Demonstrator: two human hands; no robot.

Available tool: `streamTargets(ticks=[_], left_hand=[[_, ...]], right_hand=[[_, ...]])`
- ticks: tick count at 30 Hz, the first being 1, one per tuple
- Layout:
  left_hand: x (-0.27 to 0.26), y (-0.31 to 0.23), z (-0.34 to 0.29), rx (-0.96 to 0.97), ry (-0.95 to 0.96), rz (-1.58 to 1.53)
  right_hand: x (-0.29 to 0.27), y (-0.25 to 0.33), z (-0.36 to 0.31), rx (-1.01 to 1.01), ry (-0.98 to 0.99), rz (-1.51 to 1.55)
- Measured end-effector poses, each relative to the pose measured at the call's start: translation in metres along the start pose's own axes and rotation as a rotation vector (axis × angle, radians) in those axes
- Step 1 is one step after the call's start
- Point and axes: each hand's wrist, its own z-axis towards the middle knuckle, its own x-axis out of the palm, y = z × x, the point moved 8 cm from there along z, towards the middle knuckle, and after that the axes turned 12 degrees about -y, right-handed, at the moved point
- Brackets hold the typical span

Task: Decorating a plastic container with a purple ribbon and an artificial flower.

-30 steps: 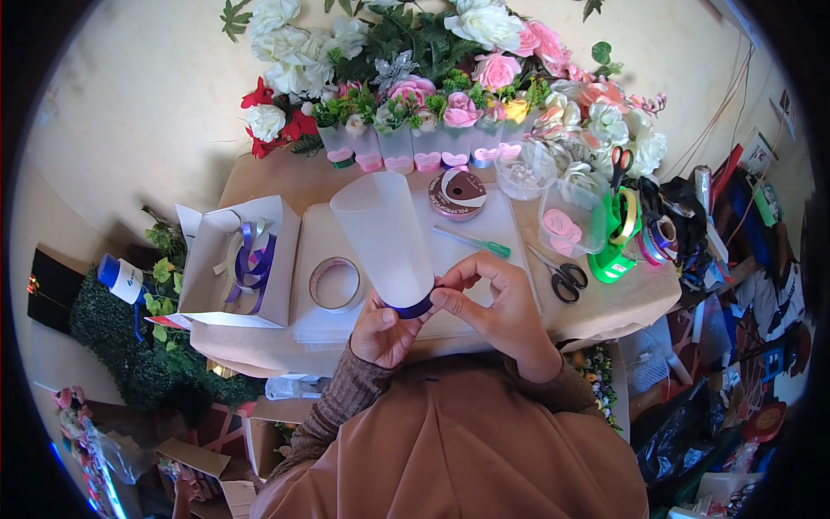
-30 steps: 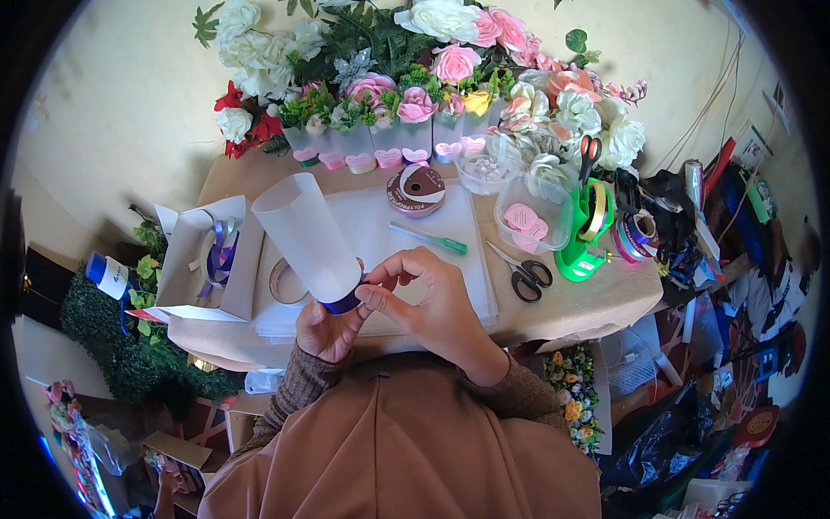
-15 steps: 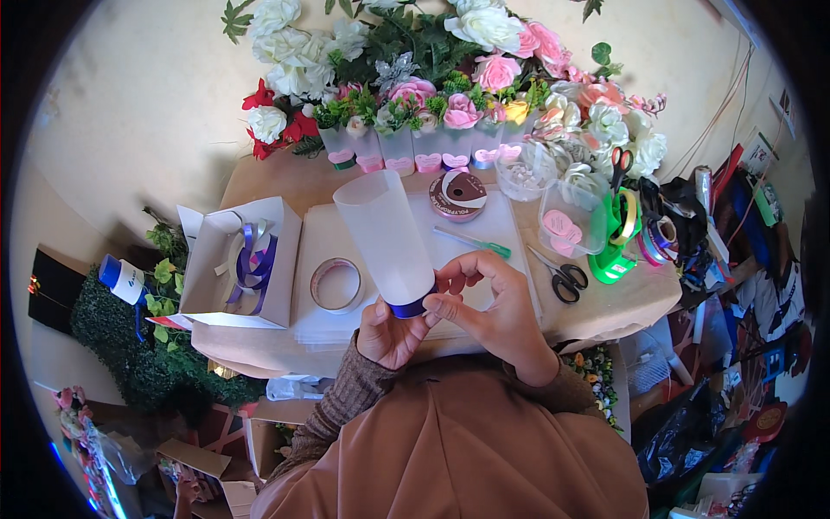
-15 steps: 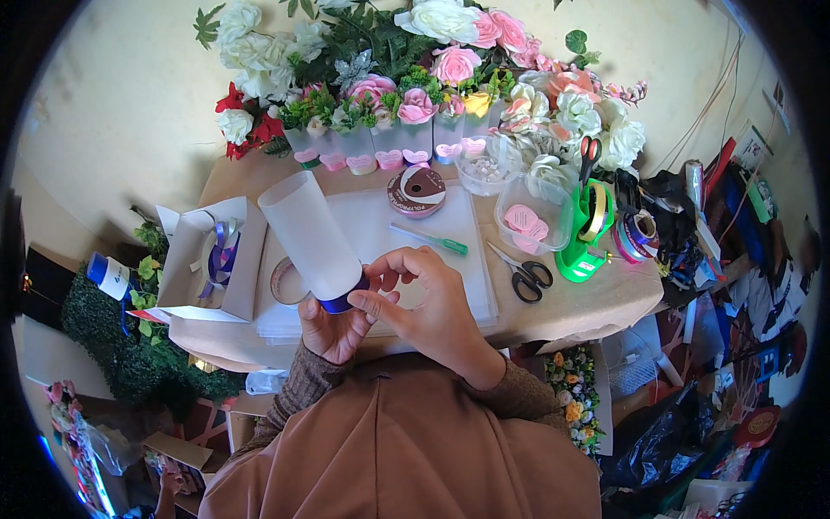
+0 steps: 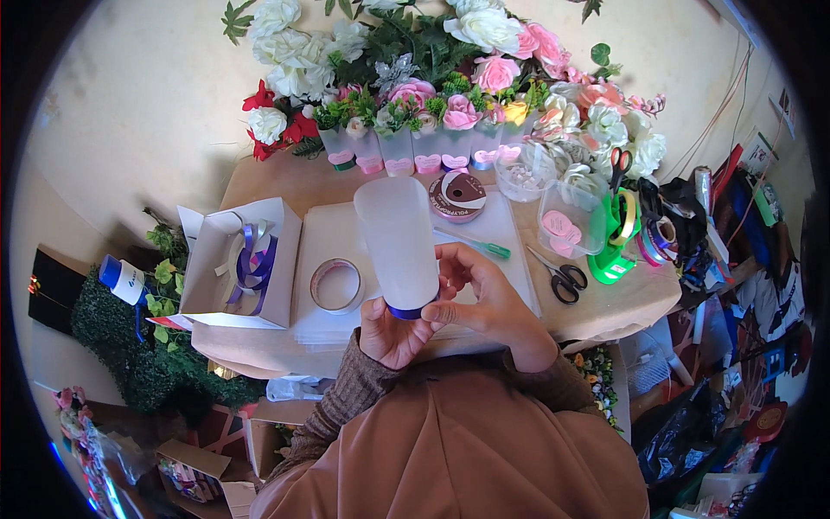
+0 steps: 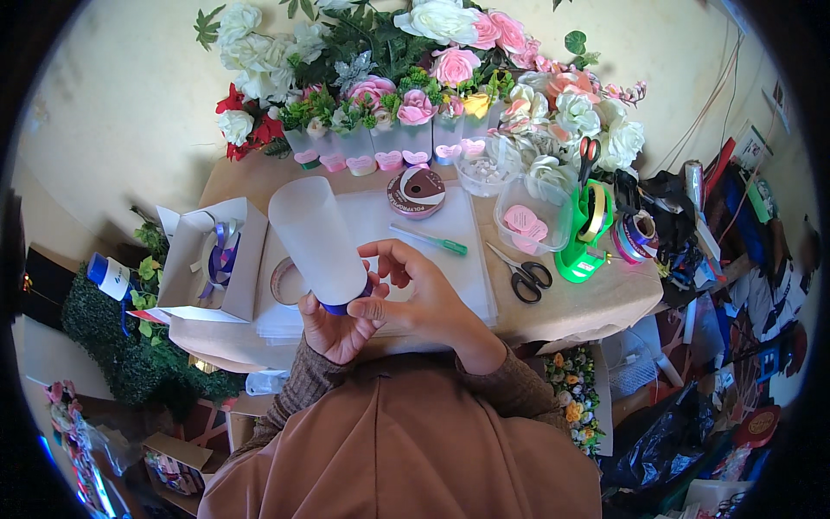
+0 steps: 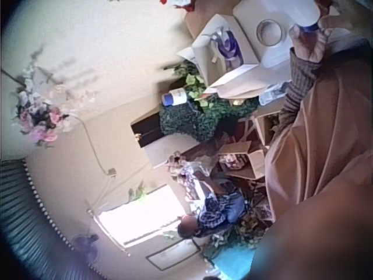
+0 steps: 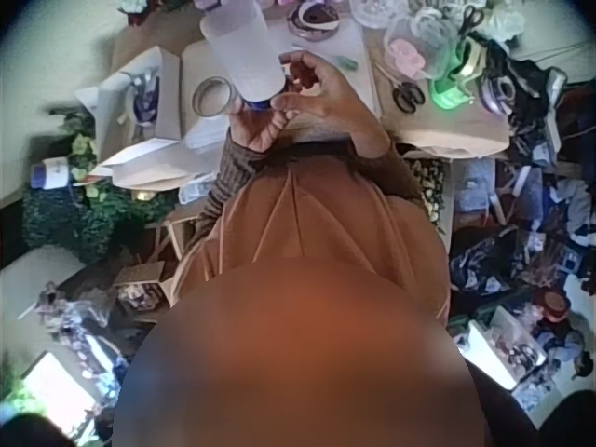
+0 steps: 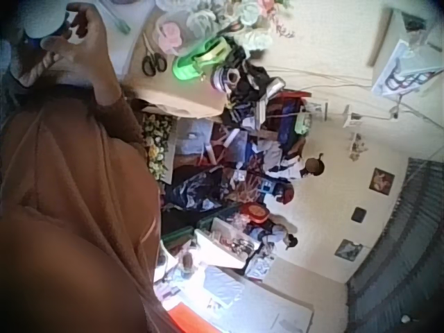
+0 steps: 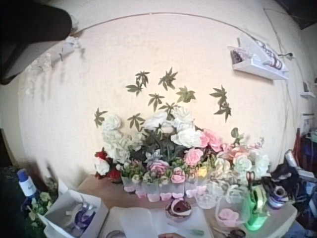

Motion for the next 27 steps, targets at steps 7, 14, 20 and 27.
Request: streamTargets(ticks=[7, 14, 20, 27], left_hand=[[-0.004, 0.006, 0.003, -0.052, 0.021, -0.025], [-0.009, 0.01, 0.003, -0.079, -0.035, 0.02], [-0.002, 0.008, 0.001, -0.102, 0.073, 0.006], [-0.013, -0.033, 0.001, 0.324, -0.202, 0.376]], right_hand=[[0.0, -0.005, 0.001, -0.039, 0.047, 0.005], [-0.004, -0.01, 0.003, -0.021, 0.102, 0.024], [-0.007, -0.014, 0.002, 0.002, 0.17, 0.033], [-0.05, -0.014, 0.008, 0.007, -0.045, -0.107]])
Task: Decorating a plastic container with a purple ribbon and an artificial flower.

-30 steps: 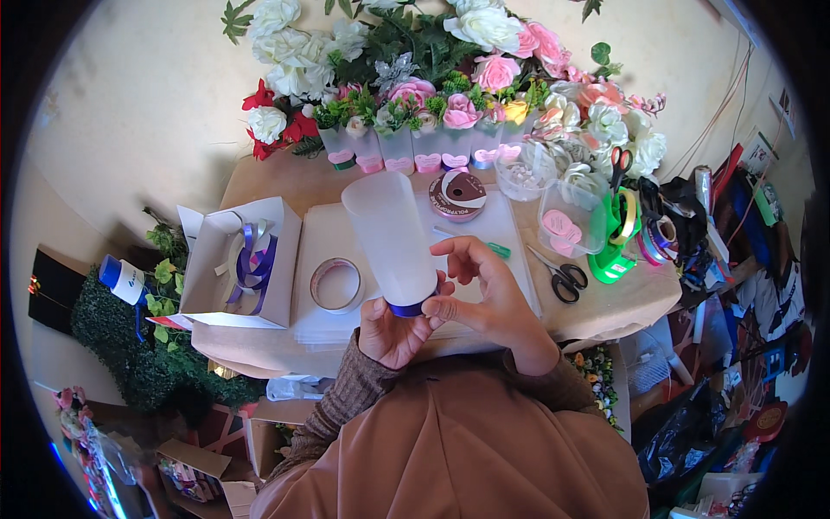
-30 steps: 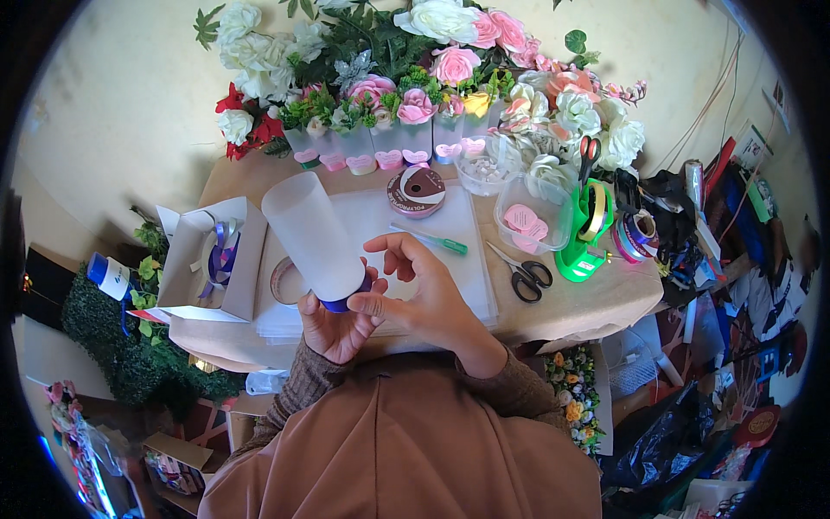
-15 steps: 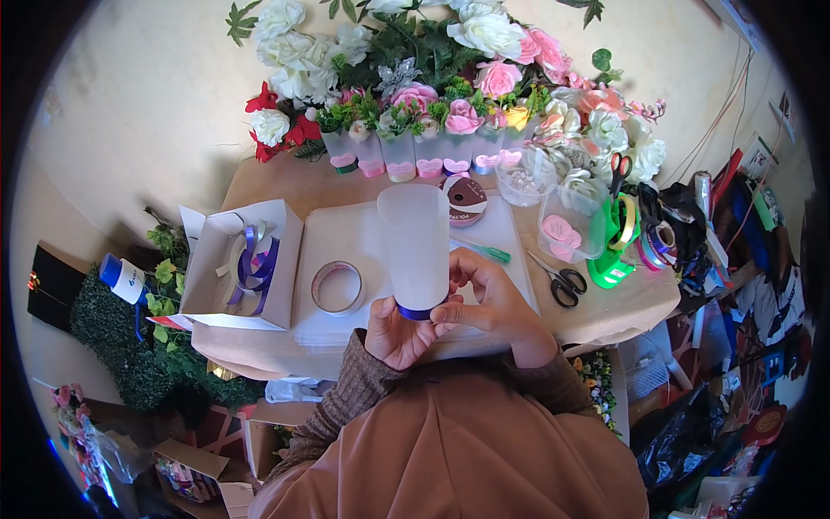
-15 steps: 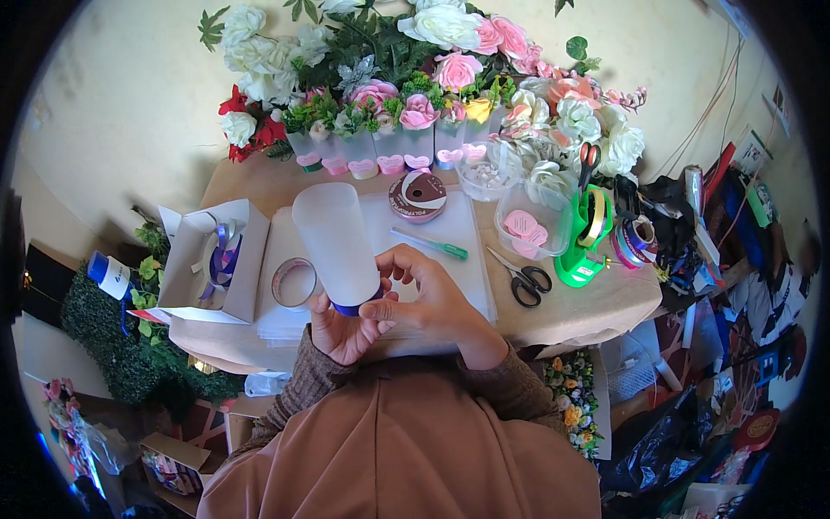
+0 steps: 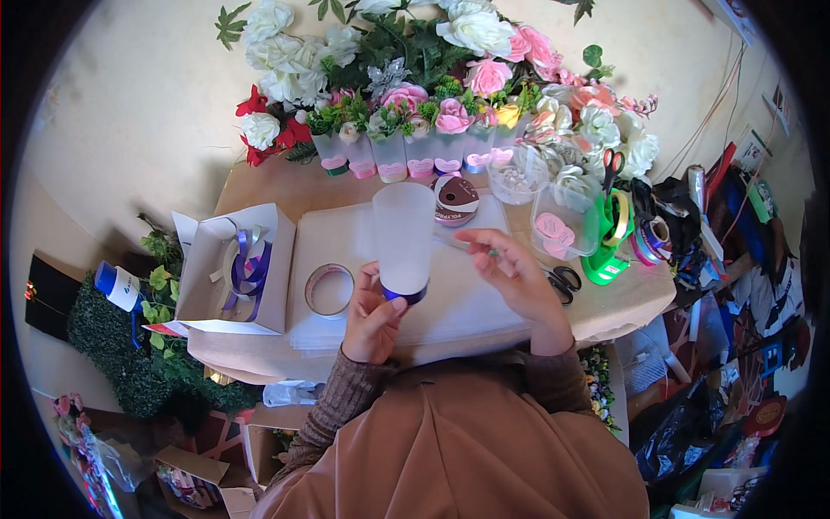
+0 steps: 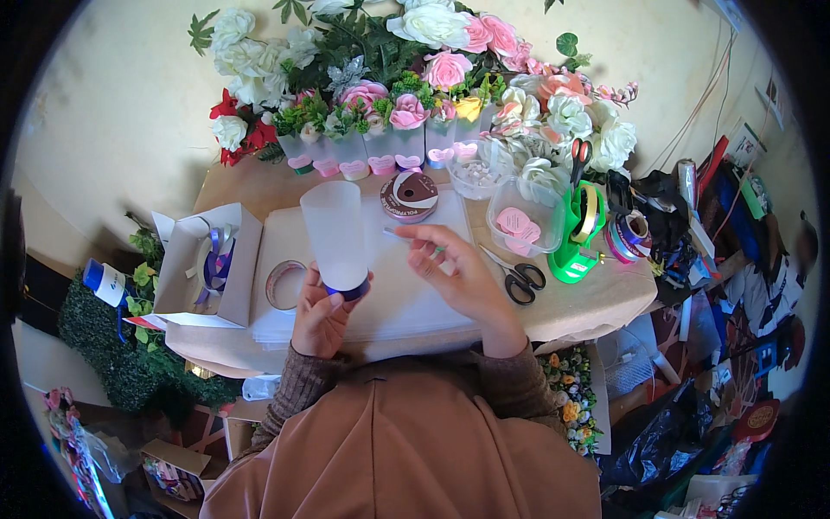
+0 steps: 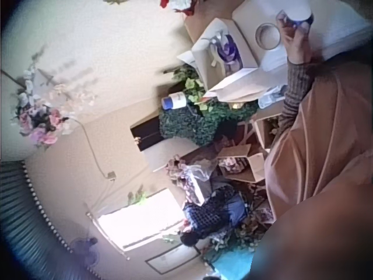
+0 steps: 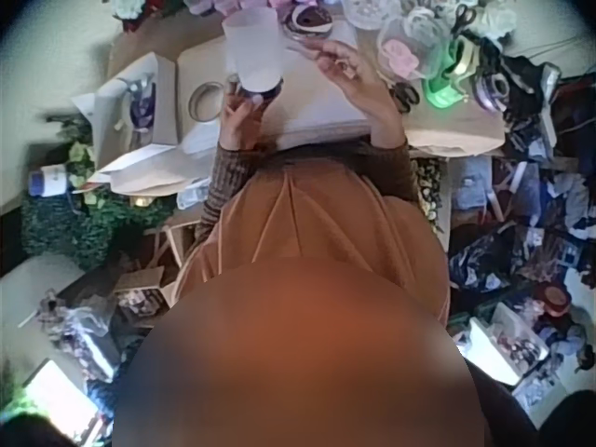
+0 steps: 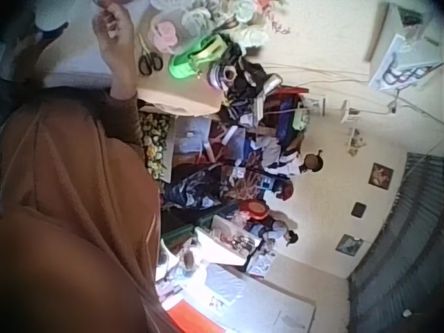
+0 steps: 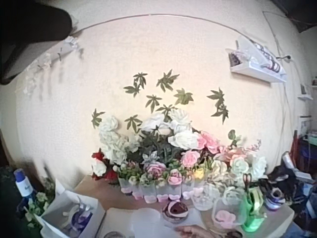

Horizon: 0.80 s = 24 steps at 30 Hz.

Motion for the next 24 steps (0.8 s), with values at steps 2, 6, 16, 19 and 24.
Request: streamTargets(ticks=[2, 6, 16, 19, 24], left_hand=[[-0.003, -0.002, 0.002, 0.097, -0.045, 0.168], [-0.003, 0.007, 0.002, 0.237, -0.081, 0.395], [0.007, 0.01, 0.002, 0.307, -0.032, 1.099], [0.011, 0.0, -0.004, 0.545, 0.005, 1.114], [0.007, -0.008, -0.008, 0.405, -0.022, 1.067]], right_hand=[[-0.011, 0.005, 0.001, -0.03, -0.039, -0.078], [0.008, 0.007, -0.009, -0.078, 0.047, -0.25], [0.024, -0.013, -0.001, -0.08, -0.029, -0.293], [0.022, -0.024, 0.003, -0.121, -0.075, -0.368], [0.021, -0.04, 0.0, -0.131, -0.05, -0.545]])
